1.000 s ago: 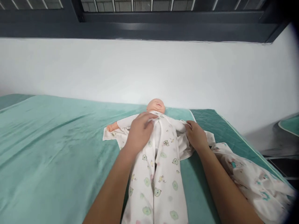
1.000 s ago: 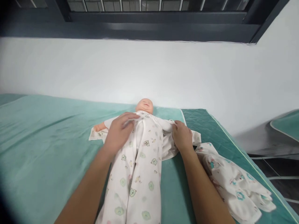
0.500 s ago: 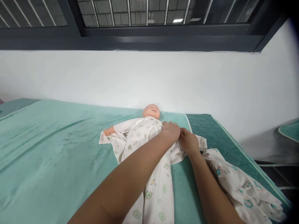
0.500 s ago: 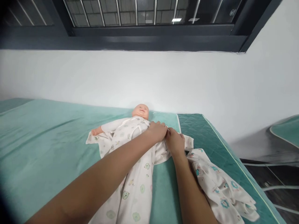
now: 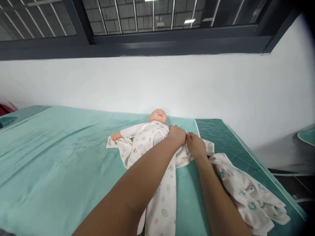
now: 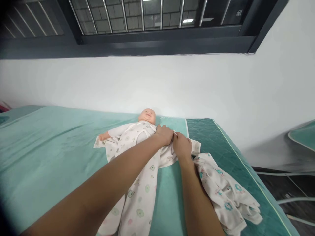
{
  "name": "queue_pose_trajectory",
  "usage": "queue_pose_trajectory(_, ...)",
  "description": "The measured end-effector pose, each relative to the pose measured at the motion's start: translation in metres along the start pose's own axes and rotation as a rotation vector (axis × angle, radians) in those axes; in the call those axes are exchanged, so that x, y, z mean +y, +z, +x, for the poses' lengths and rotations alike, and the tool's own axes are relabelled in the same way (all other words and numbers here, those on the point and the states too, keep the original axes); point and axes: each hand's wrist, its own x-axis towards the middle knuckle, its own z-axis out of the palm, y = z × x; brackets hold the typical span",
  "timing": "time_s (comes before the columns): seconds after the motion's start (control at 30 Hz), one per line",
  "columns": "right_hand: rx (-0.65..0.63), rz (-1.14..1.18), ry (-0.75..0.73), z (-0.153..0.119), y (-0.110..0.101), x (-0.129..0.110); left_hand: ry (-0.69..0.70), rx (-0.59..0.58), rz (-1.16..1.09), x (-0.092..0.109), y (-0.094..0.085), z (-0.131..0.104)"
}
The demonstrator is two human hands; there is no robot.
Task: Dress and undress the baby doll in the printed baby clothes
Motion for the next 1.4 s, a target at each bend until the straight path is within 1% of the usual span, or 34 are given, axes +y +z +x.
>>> queue_pose_trajectory(0.17,0.021,0.050,0.041,0.003,-0.002,0.009,0.032,-0.001,0.032,-0.013,-0.011,-0.006)
queue_pose_trajectory(0.3,0.034,0.119,0.034,0.003,-0.002,0.017,0.043,0.011,0.053,-0.024,-0.022,-0.016)
queue_pose_trajectory(0.57,0.097,0.235,0.067,0.001,0.003,0.029,0.055,0.067,0.090,-0.046,-0.035,-0.029)
queue_pose_trajectory(0.73,0.166,0.398,0.054,0.007,0.009,0.037,0.049,0.085,0.102,-0.061,-0.043,-0.040)
queue_pose_trajectory(0.83,0.214,0.555,0.035,0.014,0.012,0.043,0.038,0.089,0.096,-0.064,-0.049,-0.044)
queue_pose_trajectory(0.9,0.274,0.661,0.034,0.015,0.012,0.044,0.035,0.084,0.083,-0.062,-0.051,-0.044)
queue_pose_trajectory(0.97,0.373,0.740,0.048,0.012,0.010,0.041,0.033,0.075,0.068,-0.055,-0.051,-0.041)
queue_pose_trajectory(1.03,0.546,0.752,0.031,0.004,0.006,0.032,0.036,0.065,0.051,-0.046,-0.047,-0.036)
queue_pose_trajectory(1.07,0.638,0.728,-0.010,-0.002,0.005,0.025,0.040,0.058,0.041,-0.040,-0.045,-0.032)
queue_pose_trajectory(1.1,0.748,0.672,-0.094,-0.008,0.004,0.017,0.043,0.050,0.030,-0.034,-0.042,-0.028)
queue_pose_trajectory(1.13,0.796,0.605,-0.210,-0.014,0.005,0.009,0.045,0.043,0.019,-0.029,-0.040,-0.025)
queue_pose_trajectory(1.17,0.788,0.556,-0.316,-0.020,0.006,0.001,0.044,0.040,0.007,-0.026,-0.038,-0.024)
queue_pose_trajectory(1.2,0.743,0.530,-0.391,-0.024,0.008,-0.006,0.042,0.043,-0.004,-0.024,-0.037,-0.024)
queue_pose_trajectory(1.23,0.673,0.533,-0.422,-0.028,0.010,-0.012,0.041,0.054,-0.014,-0.024,-0.036,-0.027)
queue_pose_trajectory(1.3,0.518,0.578,-0.404,-0.034,0.017,-0.022,0.047,0.089,-0.023,-0.034,-0.037,-0.041)
queue_pose_trajectory(1.37,0.377,0.639,-0.350,-0.040,0.024,-0.031,0.063,0.169,-0.055,-0.055,-0.035,-0.069)
queue_pose_trajectory(1.4,0.310,0.671,-0.335,-0.043,0.027,-0.035,0.071,0.241,-0.087,-0.069,-0.030,-0.086)
